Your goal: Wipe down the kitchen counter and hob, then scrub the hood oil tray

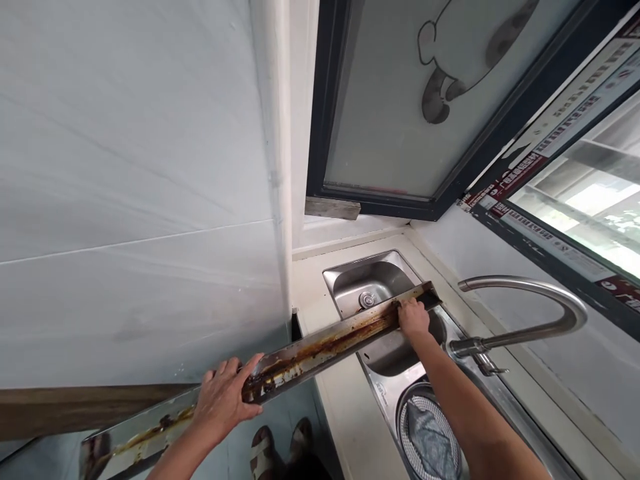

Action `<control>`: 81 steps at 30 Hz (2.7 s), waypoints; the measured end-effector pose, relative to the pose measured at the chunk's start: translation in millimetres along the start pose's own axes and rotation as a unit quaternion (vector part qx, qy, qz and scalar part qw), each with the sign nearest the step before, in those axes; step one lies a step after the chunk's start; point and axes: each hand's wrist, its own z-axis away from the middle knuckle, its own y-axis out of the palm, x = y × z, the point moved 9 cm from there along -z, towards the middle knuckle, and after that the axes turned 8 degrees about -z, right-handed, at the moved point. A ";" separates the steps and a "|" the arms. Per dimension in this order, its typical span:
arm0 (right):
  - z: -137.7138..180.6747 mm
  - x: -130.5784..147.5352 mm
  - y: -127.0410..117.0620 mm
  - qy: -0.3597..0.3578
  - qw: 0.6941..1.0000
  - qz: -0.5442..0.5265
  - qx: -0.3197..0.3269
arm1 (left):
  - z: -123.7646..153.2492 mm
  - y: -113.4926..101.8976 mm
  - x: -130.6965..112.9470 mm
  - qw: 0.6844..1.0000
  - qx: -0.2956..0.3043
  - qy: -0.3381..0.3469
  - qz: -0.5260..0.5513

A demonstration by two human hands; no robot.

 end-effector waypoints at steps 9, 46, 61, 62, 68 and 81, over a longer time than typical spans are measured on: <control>60.5 86.5 29.1 -0.103 0.994 -0.031 0.024 | -7.7 -1.3 1.5 0.999 0.003 0.004 -0.041; -40.8 -12.0 16.3 0.083 0.992 -0.095 -0.010 | -22.5 -1.0 12.8 0.992 0.101 0.011 0.076; -43.2 -25.7 8.4 0.097 0.993 -0.058 -0.017 | -22.2 2.6 11.2 0.994 0.093 0.014 0.064; -29.6 -7.2 8.5 0.071 0.996 -0.053 -0.015 | -21.6 2.5 10.5 0.994 0.093 0.013 0.058; 26.2 58.5 8.5 -0.070 0.996 -0.054 0.003 | -15.1 4.8 8.4 0.998 0.070 -0.004 -0.005; 28.6 50.5 7.9 -0.041 0.997 -0.059 0.012 | -9.2 7.5 6.6 0.999 0.017 0.005 -0.032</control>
